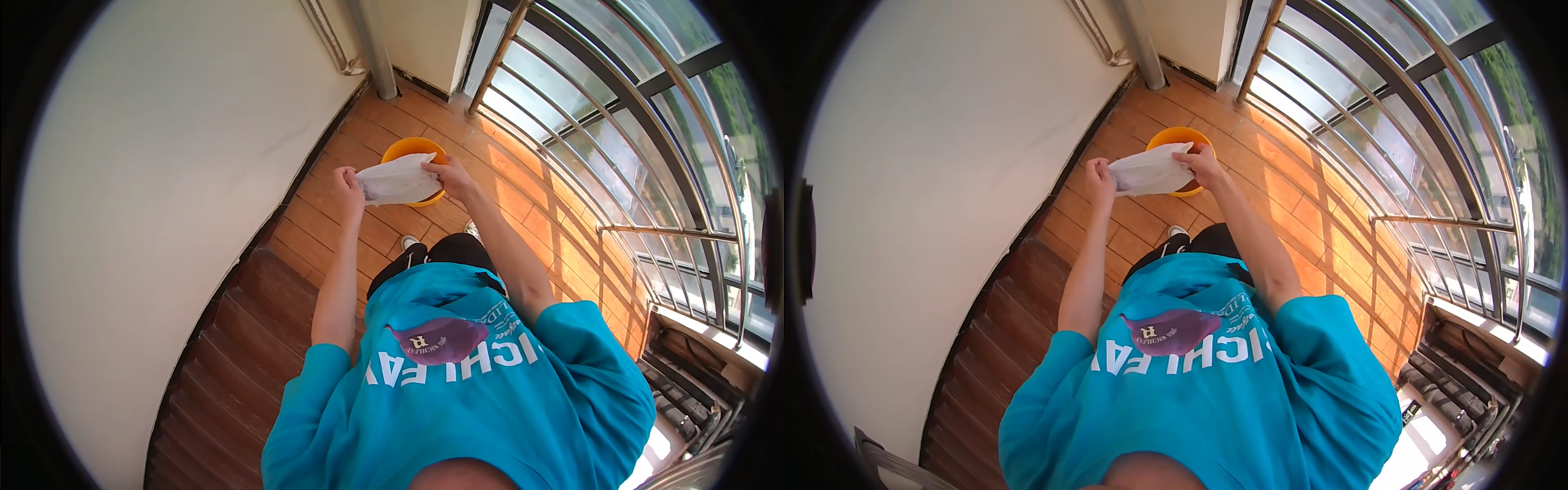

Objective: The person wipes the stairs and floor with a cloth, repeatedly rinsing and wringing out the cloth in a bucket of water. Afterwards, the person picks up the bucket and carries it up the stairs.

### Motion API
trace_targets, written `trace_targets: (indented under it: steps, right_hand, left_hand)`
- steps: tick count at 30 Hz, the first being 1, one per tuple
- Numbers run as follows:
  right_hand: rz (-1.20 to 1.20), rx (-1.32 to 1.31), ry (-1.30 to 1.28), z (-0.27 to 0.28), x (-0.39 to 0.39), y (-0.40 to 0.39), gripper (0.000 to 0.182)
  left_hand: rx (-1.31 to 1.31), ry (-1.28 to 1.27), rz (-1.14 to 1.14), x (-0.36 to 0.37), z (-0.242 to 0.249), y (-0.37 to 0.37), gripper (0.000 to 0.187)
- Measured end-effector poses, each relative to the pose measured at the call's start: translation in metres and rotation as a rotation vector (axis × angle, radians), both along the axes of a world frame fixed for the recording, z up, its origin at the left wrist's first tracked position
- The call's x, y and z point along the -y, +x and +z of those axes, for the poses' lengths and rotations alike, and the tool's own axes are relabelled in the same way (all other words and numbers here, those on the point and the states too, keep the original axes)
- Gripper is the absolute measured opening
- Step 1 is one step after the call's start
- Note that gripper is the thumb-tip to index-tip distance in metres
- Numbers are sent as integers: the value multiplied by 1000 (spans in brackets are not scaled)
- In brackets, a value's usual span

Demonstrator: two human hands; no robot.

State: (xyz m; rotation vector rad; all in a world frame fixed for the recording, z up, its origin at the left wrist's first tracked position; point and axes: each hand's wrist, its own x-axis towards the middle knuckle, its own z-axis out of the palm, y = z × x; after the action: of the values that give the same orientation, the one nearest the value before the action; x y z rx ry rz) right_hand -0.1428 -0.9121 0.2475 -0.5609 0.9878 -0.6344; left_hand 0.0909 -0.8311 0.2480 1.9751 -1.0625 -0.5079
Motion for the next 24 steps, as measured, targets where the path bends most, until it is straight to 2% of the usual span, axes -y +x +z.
trace_targets:
  steps: [2, 3, 5, 6, 8, 9, 10, 12, 13, 15, 17, 19, 20, 21, 23, 24]
  right_hand:
    - [-205, -226, -41, 16, -4, 5, 47]
    - [-200, -233, -41, 12, -2, 0, 47]
    - [222, -168, -268, -2, 7, -12, 54]
    - [226, -172, -269, 6, 8, -12, 54]
    - [616, -611, -612, 42, 4, -8, 56]
    - [703, -742, -688, 52, 0, -3, 53]
    - [703, -742, -688, 41, 0, -2, 53]
    - [863, -899, -1077, 15, -6, -5, 51]
    - [837, -866, -1043, 14, -6, -5, 40]
    - [837, -874, -1063, -21, -4, -6, 35]
    - [830, -873, -1094, -30, -3, -3, 29]
    - [597, -829, -1158, -17, -11, -2, 17]
    - [599, -824, -1158, -13, -14, 3, 17]
    - [517, -818, -1166, -9, -16, 5, 14]
    - [434, -810, -1174, -2, -20, 10, 12]
    - [287, -914, -1350, 3, -23, 12, 11]
  left_hand:
    - [-196, -101, 23, 0, -24, 12, 17]
    - [-203, -100, 27, -1, -20, 13, 17]
    - [-680, -11, -99, -3, -4, 16, 19]
    - [-685, -14, -96, -3, -4, 19, 19]
    - [-652, -39, -360, -7, -8, 22, 24]
    - [-659, -37, -355, -7, -5, 22, 24]
    - [-597, -18, -421, -4, 0, 24, 26]
    - [-549, 10, -481, -3, 4, 23, 28]
    - [-474, 55, -490, -1, 5, 26, 29]
    - [-409, 104, -491, -4, 5, 24, 29]
    - [-240, 194, -450, -4, 6, 22, 36]
    - [-136, 103, -440, -6, 5, 16, 40]
    - [-31, 16, -429, -9, 5, 14, 44]
    - [-31, 17, -428, -12, 5, 11, 44]
    - [207, 122, -406, -17, 6, 7, 52]
    - [209, 122, -406, -19, 14, 4, 52]
